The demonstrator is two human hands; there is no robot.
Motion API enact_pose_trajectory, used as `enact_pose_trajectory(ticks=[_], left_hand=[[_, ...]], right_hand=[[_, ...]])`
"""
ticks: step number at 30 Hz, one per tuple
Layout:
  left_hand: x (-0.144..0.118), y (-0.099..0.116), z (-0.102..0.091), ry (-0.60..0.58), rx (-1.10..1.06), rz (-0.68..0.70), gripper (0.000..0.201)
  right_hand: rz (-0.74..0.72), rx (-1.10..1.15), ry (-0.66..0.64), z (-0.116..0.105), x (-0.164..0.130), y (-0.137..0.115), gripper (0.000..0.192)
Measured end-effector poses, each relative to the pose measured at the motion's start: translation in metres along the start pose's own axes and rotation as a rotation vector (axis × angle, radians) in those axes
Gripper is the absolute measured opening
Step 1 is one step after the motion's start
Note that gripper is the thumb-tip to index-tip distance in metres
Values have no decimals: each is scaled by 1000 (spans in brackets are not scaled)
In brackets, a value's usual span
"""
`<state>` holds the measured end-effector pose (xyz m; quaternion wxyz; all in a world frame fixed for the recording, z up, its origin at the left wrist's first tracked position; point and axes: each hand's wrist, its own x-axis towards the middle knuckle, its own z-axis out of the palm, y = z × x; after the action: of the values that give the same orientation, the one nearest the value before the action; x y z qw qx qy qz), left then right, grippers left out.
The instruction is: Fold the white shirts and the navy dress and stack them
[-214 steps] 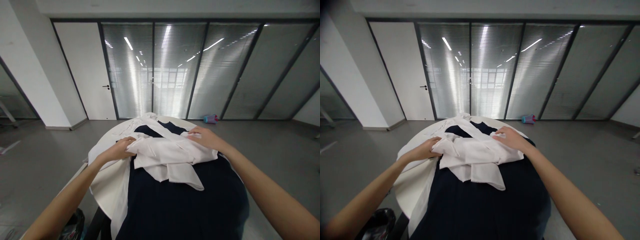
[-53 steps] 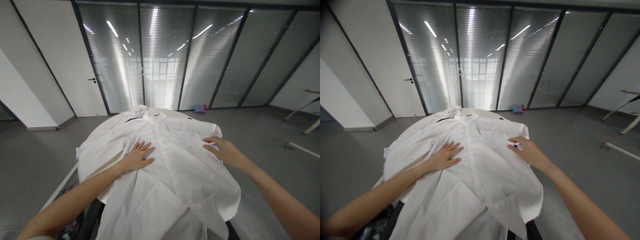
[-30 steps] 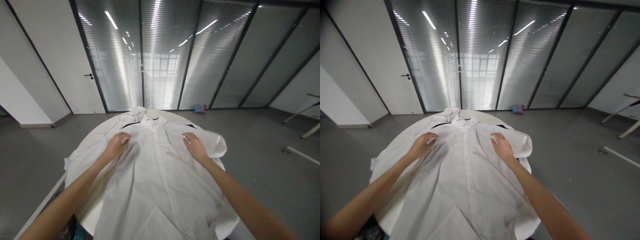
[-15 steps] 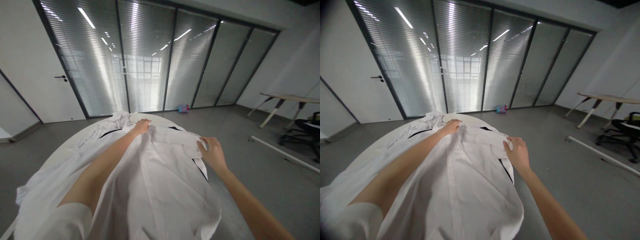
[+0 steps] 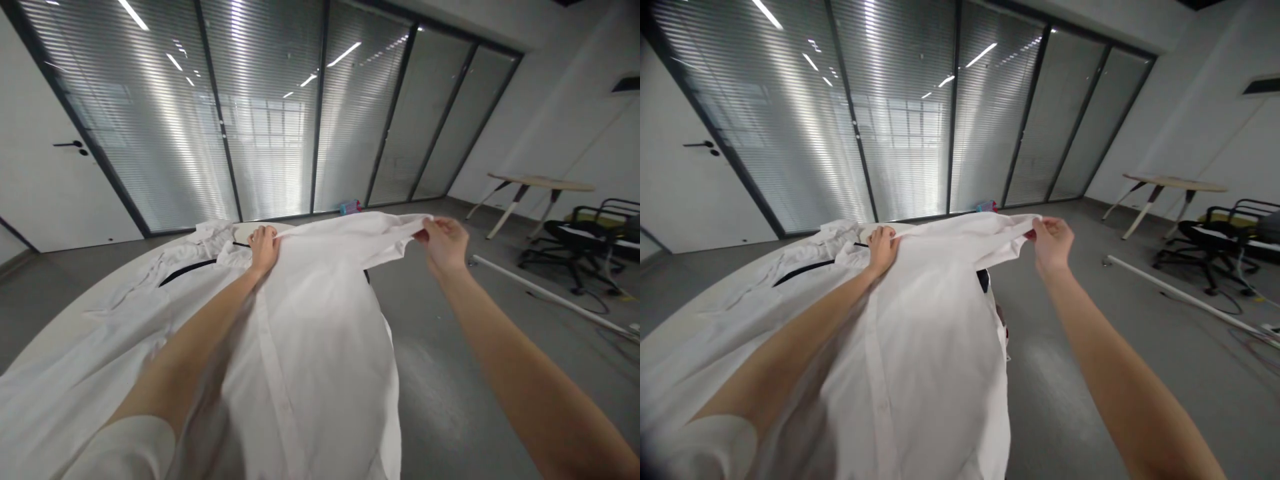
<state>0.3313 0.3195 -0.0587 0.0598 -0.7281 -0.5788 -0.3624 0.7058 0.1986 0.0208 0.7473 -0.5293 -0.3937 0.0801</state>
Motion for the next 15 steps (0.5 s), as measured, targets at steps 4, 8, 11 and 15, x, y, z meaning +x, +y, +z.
enact_pose_trajectory(ticks=[4,8,11,15], left_hand=[[-7,13,12,-9,6,-5,24],[-19,10,26,-42,53,3,25],[-23,5,32,-49,58,14,26],[-23,5,35,-43,69,36,29]], right_hand=[[-538,-240,115,6,17,-23,17],[-769,-459,-18,9,7,-23,9],[-636,-663,-170,16,16,-28,19],[-734,-886,-280,24,56,-67,42]])
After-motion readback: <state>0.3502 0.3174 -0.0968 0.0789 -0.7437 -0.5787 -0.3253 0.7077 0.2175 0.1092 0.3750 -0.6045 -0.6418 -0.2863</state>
